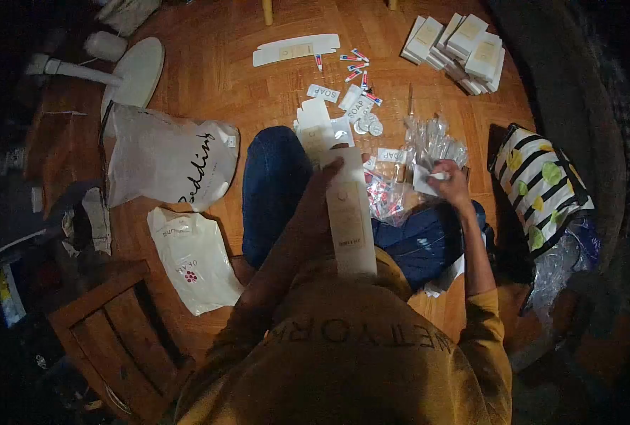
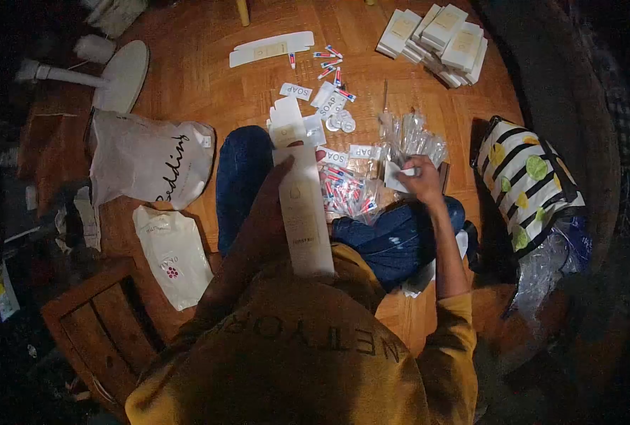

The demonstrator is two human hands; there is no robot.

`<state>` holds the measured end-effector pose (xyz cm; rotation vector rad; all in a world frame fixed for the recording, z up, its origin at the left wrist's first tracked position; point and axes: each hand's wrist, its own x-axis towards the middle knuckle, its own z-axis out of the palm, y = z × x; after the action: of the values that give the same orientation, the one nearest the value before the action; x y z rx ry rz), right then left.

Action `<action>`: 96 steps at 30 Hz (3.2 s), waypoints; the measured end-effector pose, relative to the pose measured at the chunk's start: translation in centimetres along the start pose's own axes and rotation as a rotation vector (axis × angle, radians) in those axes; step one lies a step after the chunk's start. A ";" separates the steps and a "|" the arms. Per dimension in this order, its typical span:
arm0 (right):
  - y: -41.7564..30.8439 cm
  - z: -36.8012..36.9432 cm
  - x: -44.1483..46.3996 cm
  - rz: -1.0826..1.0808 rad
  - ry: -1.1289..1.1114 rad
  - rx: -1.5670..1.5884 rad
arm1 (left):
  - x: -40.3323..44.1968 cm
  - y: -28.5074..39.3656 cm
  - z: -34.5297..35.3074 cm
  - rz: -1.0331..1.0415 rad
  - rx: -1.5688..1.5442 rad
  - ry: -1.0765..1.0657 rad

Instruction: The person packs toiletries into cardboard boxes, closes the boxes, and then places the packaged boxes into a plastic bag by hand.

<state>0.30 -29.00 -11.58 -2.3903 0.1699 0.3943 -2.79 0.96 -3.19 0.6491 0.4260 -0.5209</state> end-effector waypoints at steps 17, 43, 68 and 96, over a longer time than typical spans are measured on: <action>-15.8 -6.8 -9.7 -0.694 0.096 0.337 | 9.5 -10.2 -10.5 0.187 0.234 -0.073; -17.1 -8.9 -7.2 -0.203 -0.069 0.500 | 4.6 -4.0 -5.7 -0.141 0.626 -0.259; -16.0 -4.8 -0.2 -0.543 0.271 0.310 | 4.4 2.3 0.1 -0.086 0.280 -0.637; -18.2 -4.9 -12.3 -0.881 0.552 0.717 | 2.0 2.5 2.0 0.140 0.956 -0.774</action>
<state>-6.05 -18.44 7.26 -1.5847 -0.4245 -0.6417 0.66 0.63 -1.66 1.2972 -0.6504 -0.7895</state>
